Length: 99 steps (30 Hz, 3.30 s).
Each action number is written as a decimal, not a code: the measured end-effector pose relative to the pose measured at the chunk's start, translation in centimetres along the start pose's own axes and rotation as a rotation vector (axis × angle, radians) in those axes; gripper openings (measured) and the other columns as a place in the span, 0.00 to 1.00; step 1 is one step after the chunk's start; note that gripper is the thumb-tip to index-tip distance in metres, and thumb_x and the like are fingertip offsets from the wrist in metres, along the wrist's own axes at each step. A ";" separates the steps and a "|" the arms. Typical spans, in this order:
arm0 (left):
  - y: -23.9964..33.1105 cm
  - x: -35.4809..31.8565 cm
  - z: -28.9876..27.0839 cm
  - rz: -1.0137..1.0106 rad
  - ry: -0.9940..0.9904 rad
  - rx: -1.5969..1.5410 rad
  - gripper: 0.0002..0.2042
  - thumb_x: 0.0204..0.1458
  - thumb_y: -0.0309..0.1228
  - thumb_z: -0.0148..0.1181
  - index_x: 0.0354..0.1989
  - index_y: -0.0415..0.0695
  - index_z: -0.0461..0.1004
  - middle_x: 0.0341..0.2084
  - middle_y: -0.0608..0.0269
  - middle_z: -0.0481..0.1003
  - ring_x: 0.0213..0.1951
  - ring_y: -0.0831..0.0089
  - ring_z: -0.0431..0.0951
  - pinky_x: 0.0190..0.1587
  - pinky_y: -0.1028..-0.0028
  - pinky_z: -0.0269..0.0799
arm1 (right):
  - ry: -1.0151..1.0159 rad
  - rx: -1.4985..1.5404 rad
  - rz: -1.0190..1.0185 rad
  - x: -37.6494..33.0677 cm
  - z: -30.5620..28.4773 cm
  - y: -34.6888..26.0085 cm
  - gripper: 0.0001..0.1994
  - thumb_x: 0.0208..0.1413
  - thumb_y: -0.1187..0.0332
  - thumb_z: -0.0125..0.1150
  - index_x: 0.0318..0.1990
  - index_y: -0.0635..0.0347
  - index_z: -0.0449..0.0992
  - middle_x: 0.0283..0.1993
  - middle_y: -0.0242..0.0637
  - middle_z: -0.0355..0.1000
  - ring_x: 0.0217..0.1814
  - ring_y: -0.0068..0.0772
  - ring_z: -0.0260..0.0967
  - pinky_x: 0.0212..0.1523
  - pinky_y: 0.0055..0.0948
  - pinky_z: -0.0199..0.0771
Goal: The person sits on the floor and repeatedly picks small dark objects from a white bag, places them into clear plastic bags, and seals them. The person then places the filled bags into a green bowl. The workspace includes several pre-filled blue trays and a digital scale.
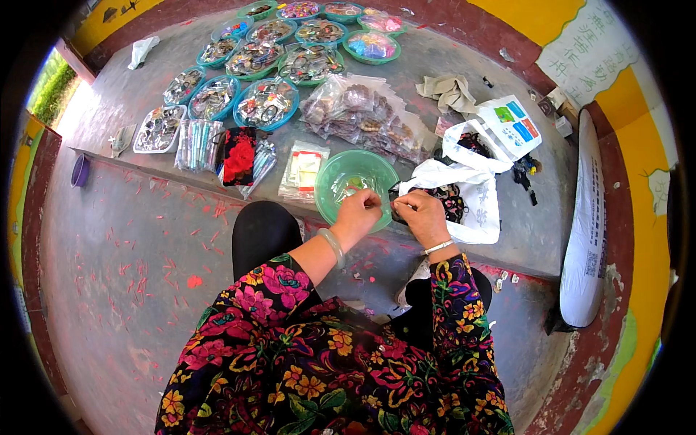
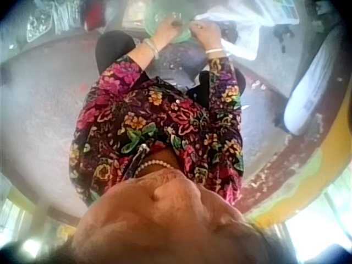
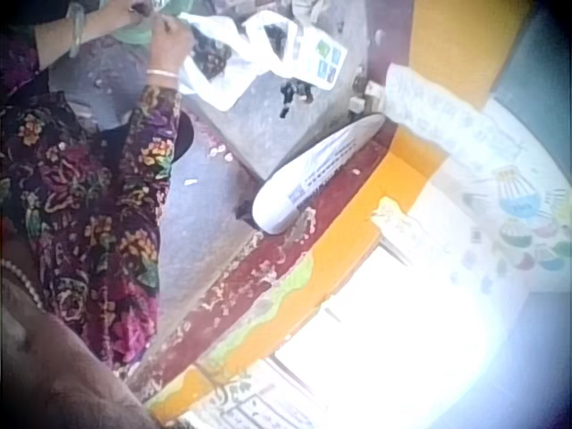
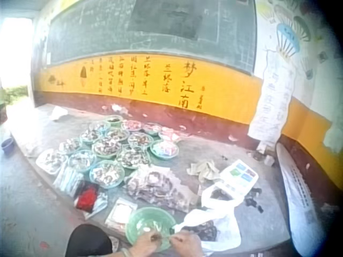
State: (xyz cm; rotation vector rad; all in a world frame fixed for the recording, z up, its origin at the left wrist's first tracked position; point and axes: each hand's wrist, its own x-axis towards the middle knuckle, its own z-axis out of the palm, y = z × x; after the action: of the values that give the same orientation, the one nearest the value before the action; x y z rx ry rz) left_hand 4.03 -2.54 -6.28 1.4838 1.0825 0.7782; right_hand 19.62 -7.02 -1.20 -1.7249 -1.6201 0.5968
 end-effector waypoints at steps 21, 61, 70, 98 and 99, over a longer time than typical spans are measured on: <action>-0.6 0.0 0.0 -0.125 -0.160 -0.083 0.10 0.45 0.30 0.55 0.31 0.35 0.75 0.19 0.65 0.72 0.23 0.81 0.68 0.26 0.78 0.63 | -0.036 0.063 -0.171 -0.2 0.0 -0.6 0.08 0.45 0.74 0.56 0.34 0.60 0.75 0.30 0.38 0.73 0.30 0.36 0.72 0.31 0.27 0.71; 0.2 -0.8 0.1 -0.375 -0.480 -0.689 0.14 0.56 0.31 0.42 0.45 0.35 0.66 0.39 0.58 0.70 0.42 0.68 0.73 0.41 0.69 0.74 | -0.316 -0.106 -0.307 0.2 -0.3 2.5 0.06 0.43 0.70 0.56 0.27 0.60 0.76 0.53 0.46 0.63 0.61 0.47 0.52 0.58 0.36 0.53; 0.6 0.0 -0.4 -0.313 -0.419 -0.751 0.14 0.57 0.32 0.41 0.46 0.38 0.66 0.42 0.59 0.70 0.43 0.68 0.73 0.44 0.72 0.71 | -0.040 0.197 0.122 0.7 -1.5 0.5 0.18 0.41 0.73 0.62 0.43 0.62 0.71 0.39 0.38 0.71 0.39 0.27 0.69 0.38 0.23 0.68; 0.5 -0.3 0.0 -0.325 -0.464 -0.749 0.14 0.57 0.34 0.41 0.47 0.39 0.65 0.42 0.61 0.69 0.44 0.71 0.71 0.43 0.70 0.72 | 0.013 0.029 -0.022 0.2 0.2 0.7 0.13 0.41 0.74 0.57 0.39 0.56 0.70 0.25 0.37 0.73 0.26 0.36 0.71 0.28 0.30 0.69; 0.6 -0.3 0.0 -0.327 -0.462 -0.755 0.14 0.58 0.34 0.41 0.47 0.39 0.65 0.42 0.62 0.69 0.44 0.71 0.71 0.43 0.70 0.72 | -0.002 -0.029 -0.023 0.1 0.0 0.2 0.13 0.42 0.73 0.56 0.39 0.56 0.70 0.25 0.37 0.73 0.26 0.38 0.71 0.28 0.31 0.70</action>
State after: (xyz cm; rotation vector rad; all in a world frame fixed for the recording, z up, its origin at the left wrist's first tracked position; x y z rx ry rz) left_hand 4.01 -2.84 -5.66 0.7552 0.5547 0.4893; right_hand 19.72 -6.92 -1.33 -1.7242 -1.6553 0.5668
